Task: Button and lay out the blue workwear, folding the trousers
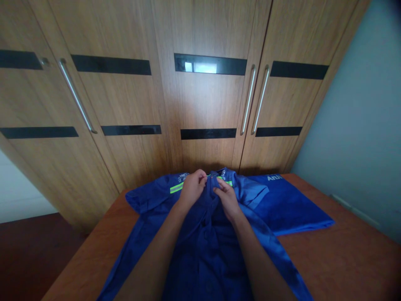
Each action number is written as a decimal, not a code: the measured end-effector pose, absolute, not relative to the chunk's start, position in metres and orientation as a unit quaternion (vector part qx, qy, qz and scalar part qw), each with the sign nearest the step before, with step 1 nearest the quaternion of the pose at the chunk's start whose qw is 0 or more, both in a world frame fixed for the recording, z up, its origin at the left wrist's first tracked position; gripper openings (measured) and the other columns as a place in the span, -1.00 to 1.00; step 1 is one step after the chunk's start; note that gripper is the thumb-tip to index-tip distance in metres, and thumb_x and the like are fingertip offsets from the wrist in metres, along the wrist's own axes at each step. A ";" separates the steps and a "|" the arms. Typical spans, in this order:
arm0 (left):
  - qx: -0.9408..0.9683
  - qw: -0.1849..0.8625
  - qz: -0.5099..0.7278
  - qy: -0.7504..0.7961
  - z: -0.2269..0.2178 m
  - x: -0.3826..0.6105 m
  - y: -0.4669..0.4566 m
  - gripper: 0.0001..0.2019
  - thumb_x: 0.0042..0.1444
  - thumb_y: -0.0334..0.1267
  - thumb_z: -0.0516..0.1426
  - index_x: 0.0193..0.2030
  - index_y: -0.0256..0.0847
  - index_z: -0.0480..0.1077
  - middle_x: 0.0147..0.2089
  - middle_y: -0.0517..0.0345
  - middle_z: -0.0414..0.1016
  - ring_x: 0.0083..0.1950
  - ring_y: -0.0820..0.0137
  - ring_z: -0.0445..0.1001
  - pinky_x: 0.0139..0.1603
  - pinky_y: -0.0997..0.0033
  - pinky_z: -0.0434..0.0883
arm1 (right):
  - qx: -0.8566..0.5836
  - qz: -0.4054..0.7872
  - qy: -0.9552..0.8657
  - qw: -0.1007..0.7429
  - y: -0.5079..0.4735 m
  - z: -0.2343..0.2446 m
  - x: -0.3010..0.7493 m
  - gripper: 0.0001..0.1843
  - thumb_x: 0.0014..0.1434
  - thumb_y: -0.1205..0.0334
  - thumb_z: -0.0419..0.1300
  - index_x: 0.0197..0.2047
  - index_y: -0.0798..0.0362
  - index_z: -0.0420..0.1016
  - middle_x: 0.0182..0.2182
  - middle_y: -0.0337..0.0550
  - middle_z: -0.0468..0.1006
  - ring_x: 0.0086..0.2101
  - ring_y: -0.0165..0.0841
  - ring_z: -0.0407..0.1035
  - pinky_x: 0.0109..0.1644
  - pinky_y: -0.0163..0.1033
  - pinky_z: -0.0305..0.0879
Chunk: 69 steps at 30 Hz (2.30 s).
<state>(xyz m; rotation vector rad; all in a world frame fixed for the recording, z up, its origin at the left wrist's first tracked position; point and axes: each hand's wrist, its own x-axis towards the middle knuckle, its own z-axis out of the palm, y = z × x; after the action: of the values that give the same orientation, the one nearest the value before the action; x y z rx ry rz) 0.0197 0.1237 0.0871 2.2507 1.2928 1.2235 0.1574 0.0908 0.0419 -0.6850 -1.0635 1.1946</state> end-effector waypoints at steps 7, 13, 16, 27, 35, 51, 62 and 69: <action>0.783 0.132 0.415 0.445 0.081 0.015 0.120 -0.89 0.15 -0.38 0.04 -0.33 -0.15 0.37 -0.45 0.25 0.51 -0.41 0.43 0.50 -0.36 0.52 0.33 | -0.383 0.442 -0.534 0.611 0.100 0.029 0.156 -0.49 -0.06 0.20 0.17 0.03 0.06 0.38 -0.53 -0.36 0.37 -0.53 -0.44 0.25 -0.43 -0.33 0.20; 0.796 0.104 0.386 0.455 0.081 0.015 0.116 -0.86 0.13 -0.45 0.06 -0.33 -0.17 0.41 -0.42 0.21 0.52 -0.36 0.42 0.49 -0.32 0.50 0.31 | -0.398 0.399 -0.580 0.588 0.099 0.027 0.152 -0.48 -0.09 0.24 0.14 0.01 0.07 0.29 -0.61 -0.48 0.17 -0.60 -0.48 0.10 -0.51 -0.37 0.05; 0.800 0.087 0.368 0.467 0.082 0.017 0.114 -0.85 0.10 -0.48 0.07 -0.34 -0.18 0.42 -0.43 0.18 0.52 -0.37 0.40 0.48 -0.33 0.49 0.28 | -0.404 0.385 -0.599 0.574 0.097 0.028 0.150 -0.48 -0.10 0.30 0.13 0.00 0.06 0.26 -0.65 -0.51 0.14 -0.62 -0.48 0.09 -0.52 -0.38 0.02; 0.795 0.089 0.338 0.496 0.077 0.023 0.107 -0.80 0.07 -0.49 0.05 -0.39 -0.18 0.46 -0.40 0.10 0.54 -0.34 0.34 0.47 -0.31 0.44 0.27 | -0.587 0.121 -0.737 0.313 0.079 0.046 0.151 -0.54 0.06 0.33 0.10 0.06 0.03 0.18 -0.44 -0.19 0.53 -0.41 -0.25 0.44 -0.40 -0.28 0.07; 0.737 0.156 0.408 0.516 0.067 0.027 0.108 -0.92 0.02 -0.37 0.12 -0.42 -0.19 0.44 -0.45 0.15 0.53 -0.39 0.35 0.49 -0.33 0.42 0.33 | -0.587 0.076 -0.758 0.273 0.069 0.055 0.146 -0.40 0.10 0.31 0.09 0.23 0.10 0.10 -0.20 0.03 0.59 -0.24 -0.16 0.49 -0.25 -0.22 0.18; 0.564 0.310 0.580 0.499 0.041 0.026 0.118 -0.87 -0.02 -0.27 0.09 -0.39 -0.24 0.43 -0.44 0.18 0.53 -0.40 0.41 0.50 -0.39 0.49 0.40 | -0.486 0.205 -0.706 0.472 0.084 0.039 0.150 -0.57 0.15 0.27 0.10 0.11 0.01 0.36 -0.54 -0.34 0.43 -0.49 -0.39 0.34 -0.34 -0.32 0.23; 0.642 0.288 0.545 0.457 0.049 0.028 0.101 -0.92 -0.04 -0.39 0.11 -0.42 -0.22 0.44 -0.42 0.19 0.55 -0.36 0.38 0.52 -0.28 0.44 0.42 | -0.516 0.217 -0.636 0.531 0.085 0.043 0.156 -0.84 0.17 0.16 0.09 -0.30 -0.03 0.49 -0.36 -0.19 0.55 -0.32 -0.30 0.37 -0.15 -0.25 0.23; 0.677 0.238 0.521 0.462 0.042 0.023 0.099 -0.91 0.05 -0.35 0.08 -0.38 -0.21 0.41 -0.41 0.19 0.53 -0.36 0.39 0.49 -0.30 0.45 0.40 | -0.472 0.360 -0.549 0.588 0.098 0.031 0.148 -0.68 0.09 -0.05 0.09 -0.44 0.02 0.41 -0.62 -0.28 0.37 -0.53 -0.38 0.28 -0.42 -0.29 0.22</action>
<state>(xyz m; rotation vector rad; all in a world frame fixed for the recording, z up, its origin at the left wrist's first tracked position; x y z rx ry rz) 0.0227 0.0989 0.0422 1.8558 1.2671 1.4264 0.1478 0.0982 0.0314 -1.1003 -1.2783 0.8394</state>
